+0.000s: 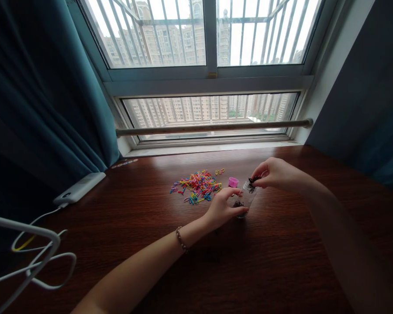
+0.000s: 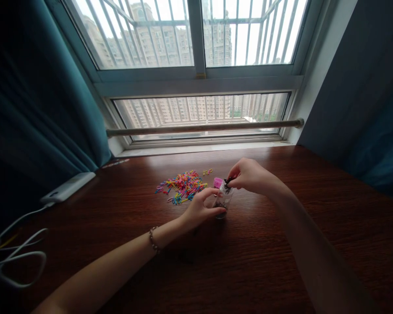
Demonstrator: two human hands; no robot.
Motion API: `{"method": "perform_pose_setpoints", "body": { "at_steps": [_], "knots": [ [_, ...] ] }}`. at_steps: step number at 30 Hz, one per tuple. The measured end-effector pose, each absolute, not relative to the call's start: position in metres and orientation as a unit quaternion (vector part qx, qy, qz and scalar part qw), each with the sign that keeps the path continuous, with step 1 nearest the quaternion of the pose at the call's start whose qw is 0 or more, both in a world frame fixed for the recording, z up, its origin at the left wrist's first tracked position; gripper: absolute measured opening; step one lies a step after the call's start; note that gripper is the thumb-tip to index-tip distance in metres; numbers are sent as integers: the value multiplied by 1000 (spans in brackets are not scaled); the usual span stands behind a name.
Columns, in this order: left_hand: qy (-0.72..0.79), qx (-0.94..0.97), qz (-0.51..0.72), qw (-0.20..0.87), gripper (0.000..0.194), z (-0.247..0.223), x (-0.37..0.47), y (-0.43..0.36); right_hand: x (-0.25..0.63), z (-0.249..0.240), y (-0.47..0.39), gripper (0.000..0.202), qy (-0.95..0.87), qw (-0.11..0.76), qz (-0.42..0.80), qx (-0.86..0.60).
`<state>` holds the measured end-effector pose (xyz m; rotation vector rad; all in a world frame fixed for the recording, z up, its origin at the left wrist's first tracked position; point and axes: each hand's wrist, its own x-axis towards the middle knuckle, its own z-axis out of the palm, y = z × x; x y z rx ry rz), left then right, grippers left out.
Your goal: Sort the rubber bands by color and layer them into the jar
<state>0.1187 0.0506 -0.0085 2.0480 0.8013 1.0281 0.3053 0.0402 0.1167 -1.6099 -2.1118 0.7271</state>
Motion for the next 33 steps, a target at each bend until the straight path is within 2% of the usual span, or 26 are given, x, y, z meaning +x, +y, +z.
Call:
{"method": "perform_pose_setpoints", "body": {
  "at_steps": [4,11,21,23,25,28,30,33],
  "knots": [
    [309,789,398,352,41,-9,118,51,304,116,39,15,-771,196,237,-558],
    [307,786,401,357,43,-9,118,50,305,121,33,15,-763,212,269,-549],
    [312,779,421,343,43,-3,116,52,309,129,29,8,-749,280,247,-547],
    [309,779,434,330,43,5,112,51,308,129,28,12,-738,299,246,-553],
    [297,782,443,321,42,15,109,50,303,124,29,26,-731,331,263,-537],
    [281,794,444,306,41,27,101,46,286,106,29,45,-738,365,346,-451],
    [272,811,430,289,41,31,94,42,273,90,25,46,-730,388,409,-387],
    [280,834,404,250,42,33,76,38,263,65,15,47,-681,460,432,-371]
  ]
}}
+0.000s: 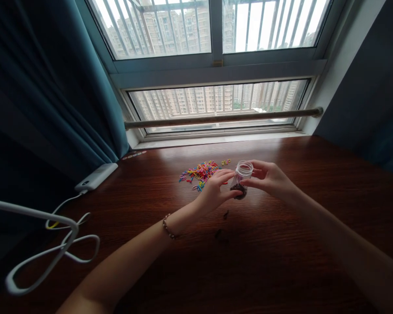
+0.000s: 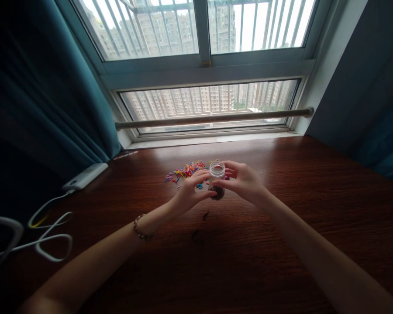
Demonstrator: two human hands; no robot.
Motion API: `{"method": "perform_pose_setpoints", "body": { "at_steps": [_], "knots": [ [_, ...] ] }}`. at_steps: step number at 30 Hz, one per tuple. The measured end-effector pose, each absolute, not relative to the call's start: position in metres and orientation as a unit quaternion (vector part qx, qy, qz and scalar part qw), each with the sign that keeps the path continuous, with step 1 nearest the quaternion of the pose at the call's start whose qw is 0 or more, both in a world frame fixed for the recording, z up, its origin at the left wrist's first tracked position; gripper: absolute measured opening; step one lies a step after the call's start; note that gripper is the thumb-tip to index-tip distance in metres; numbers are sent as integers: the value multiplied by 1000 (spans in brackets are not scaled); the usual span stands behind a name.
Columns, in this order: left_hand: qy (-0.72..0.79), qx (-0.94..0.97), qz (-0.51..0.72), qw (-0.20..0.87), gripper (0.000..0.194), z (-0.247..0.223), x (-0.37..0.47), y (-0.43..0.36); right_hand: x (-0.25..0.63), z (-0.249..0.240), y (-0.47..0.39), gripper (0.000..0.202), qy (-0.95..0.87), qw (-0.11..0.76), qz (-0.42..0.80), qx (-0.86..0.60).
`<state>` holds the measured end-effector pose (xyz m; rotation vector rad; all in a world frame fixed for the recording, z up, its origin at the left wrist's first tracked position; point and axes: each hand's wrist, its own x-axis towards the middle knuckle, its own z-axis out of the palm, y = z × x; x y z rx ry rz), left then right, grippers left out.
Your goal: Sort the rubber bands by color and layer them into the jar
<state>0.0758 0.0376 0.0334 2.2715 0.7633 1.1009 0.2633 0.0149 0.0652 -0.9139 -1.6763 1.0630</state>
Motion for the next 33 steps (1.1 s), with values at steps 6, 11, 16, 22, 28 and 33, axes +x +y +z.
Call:
{"method": "perform_pose_setpoints", "body": {
  "at_steps": [6,11,16,22,28,33],
  "knots": [
    [352,853,186,337,26,24,43,34,279,37,-6,44,-605,534,405,-430],
    [387,866,128,290,25,0,53,26,284,34,-10,42,-590,566,349,-458],
    [390,870,60,297,11,-3,51,28,284,31,-8,42,-601,558,331,-466],
    [401,864,-17,303,10,25,37,23,287,27,-6,43,-605,556,308,-479],
    [399,866,-82,291,8,34,47,1,288,28,-7,41,-612,550,290,-488],
    [364,900,-72,227,18,34,51,-8,288,29,-7,40,-620,538,282,-496]
  ]
}}
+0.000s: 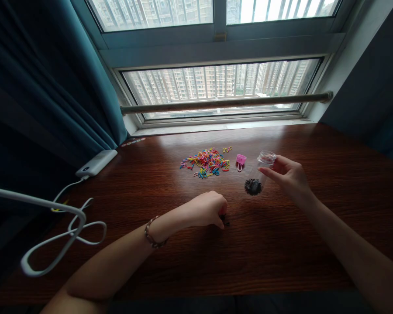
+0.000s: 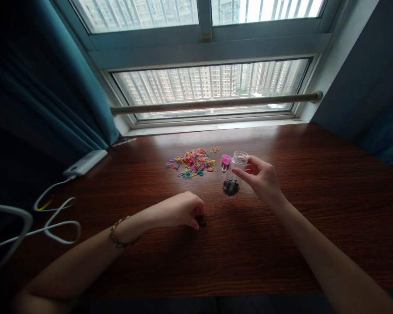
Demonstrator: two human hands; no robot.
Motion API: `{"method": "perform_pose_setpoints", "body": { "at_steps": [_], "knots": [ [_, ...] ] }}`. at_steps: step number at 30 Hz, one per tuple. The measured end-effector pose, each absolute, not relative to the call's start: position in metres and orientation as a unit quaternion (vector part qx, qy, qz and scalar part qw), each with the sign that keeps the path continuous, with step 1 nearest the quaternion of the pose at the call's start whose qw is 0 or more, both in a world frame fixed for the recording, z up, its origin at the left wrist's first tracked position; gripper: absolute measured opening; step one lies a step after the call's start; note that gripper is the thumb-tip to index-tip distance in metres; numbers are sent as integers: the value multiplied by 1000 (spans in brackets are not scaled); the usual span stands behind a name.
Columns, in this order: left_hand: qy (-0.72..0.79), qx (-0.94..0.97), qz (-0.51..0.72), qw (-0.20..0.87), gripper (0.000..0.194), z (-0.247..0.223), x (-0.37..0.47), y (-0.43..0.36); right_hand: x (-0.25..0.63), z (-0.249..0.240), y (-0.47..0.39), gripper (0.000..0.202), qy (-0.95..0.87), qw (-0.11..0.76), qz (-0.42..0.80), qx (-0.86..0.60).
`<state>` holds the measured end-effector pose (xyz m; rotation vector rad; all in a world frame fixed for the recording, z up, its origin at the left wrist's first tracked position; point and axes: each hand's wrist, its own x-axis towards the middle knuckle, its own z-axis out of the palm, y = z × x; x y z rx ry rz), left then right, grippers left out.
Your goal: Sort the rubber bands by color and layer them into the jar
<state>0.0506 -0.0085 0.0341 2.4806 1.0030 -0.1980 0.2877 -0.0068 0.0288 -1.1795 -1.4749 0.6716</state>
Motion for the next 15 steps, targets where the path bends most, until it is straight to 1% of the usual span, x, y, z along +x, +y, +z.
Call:
{"method": "perform_pose_setpoints", "body": {
  "at_steps": [4,10,13,15],
  "knots": [
    [358,917,-62,162,7,28,52,-13,289,26,-5,41,-622,537,278,-497],
    [344,931,-61,108,12,21,55,-20,286,22,-7,40,-649,527,259,-484],
    [345,931,-49,110,11,21,55,-20,282,22,-10,37,-678,523,206,-474],
    [346,927,-19,143,8,22,53,-15,280,22,-12,36,-700,513,169,-468]
  ]
}}
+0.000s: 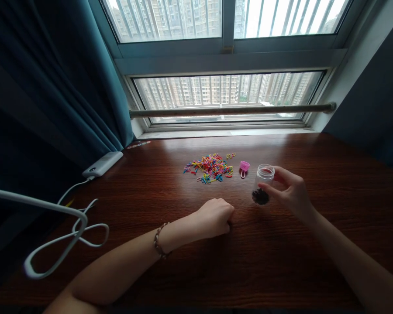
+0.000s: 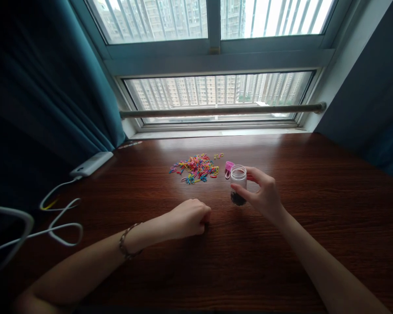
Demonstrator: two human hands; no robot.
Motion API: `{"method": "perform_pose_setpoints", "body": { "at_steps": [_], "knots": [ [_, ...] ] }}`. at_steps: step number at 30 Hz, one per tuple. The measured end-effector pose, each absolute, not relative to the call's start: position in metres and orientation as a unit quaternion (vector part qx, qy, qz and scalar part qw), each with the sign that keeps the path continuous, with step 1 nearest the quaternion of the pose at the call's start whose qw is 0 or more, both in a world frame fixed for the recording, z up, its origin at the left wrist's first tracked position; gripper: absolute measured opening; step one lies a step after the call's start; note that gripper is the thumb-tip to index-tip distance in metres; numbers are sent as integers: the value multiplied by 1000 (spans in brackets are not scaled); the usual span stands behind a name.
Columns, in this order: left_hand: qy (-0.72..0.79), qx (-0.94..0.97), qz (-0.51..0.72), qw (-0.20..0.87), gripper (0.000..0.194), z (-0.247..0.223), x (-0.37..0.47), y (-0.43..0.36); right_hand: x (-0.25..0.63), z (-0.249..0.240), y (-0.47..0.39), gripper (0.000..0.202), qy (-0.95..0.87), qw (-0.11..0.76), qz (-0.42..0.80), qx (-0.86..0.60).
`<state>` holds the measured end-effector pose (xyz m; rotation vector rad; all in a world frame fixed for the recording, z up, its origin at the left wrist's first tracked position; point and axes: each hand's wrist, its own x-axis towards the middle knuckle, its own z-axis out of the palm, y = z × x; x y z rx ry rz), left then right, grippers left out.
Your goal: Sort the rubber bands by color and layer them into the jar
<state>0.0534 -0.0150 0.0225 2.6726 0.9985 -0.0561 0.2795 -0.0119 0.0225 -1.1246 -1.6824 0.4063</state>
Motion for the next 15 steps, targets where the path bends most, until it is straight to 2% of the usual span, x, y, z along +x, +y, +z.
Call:
{"method": "perform_pose_setpoints", "body": {
  "at_steps": [4,7,9,12,15],
  "knots": [
    [345,880,112,307,7,30,46,8,275,20,-14,35,-745,470,145,-450],
    [343,783,215,472,10,36,40,26,271,15,-14,33,-785,430,110,-432],
    [340,723,276,534,15,39,38,33,268,12,-15,33,-806,405,83,-422],
    [322,695,346,542,18,39,39,33,263,9,-18,34,-822,384,59,-416],
    [301,721,384,493,18,38,42,27,260,9,-21,34,-827,376,54,-415]
  ]
}}
